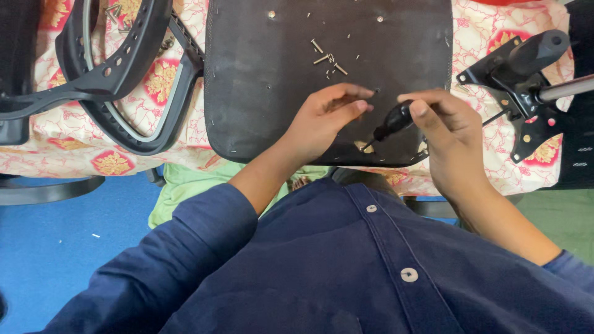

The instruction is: The person uses a screwdriver to remove screws from the underside of a black chair seat. They systematically unscrew fasteners and place them on the seat surface while holding the seat steady with the other hand.

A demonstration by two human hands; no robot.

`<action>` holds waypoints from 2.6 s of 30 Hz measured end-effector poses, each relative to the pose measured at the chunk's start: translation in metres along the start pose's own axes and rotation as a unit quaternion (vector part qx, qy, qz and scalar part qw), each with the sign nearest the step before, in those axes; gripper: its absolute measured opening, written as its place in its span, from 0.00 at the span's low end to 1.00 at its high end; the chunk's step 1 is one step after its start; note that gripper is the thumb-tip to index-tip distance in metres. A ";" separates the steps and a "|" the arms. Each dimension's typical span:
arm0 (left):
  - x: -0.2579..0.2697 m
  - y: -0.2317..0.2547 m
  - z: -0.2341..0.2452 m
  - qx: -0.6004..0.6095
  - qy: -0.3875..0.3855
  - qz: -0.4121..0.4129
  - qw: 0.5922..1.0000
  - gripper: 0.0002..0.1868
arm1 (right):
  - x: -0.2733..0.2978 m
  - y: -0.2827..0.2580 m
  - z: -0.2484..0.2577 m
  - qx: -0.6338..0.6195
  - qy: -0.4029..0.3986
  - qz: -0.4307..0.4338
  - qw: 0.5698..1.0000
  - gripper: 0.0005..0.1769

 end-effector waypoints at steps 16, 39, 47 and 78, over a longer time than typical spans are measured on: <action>0.015 0.064 -0.066 -0.248 -0.121 -0.109 0.955 0.22 | 0.008 -0.048 -0.008 0.272 -0.053 -0.021 0.961 0.20; -0.001 0.001 0.145 -0.665 0.193 -0.102 0.714 0.44 | -0.014 -0.054 -0.031 0.626 -0.216 -0.025 0.749 0.22; -0.002 0.006 0.143 -0.667 0.195 -0.104 0.711 0.43 | 0.002 -0.063 -0.060 0.601 -0.307 0.100 0.731 0.18; -0.002 0.011 0.142 -0.656 0.201 -0.117 0.718 0.43 | 0.023 -0.079 -0.068 0.563 -0.279 0.187 0.755 0.19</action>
Point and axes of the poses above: each hand's wrist, its own x-axis away from the middle knuckle, its own z-axis out of the back of the hand, y = z × x, the point moved 9 cm from there along -x, towards the middle knuckle, and after that the axes turned 13 degrees about y, right-handed, at the moved point
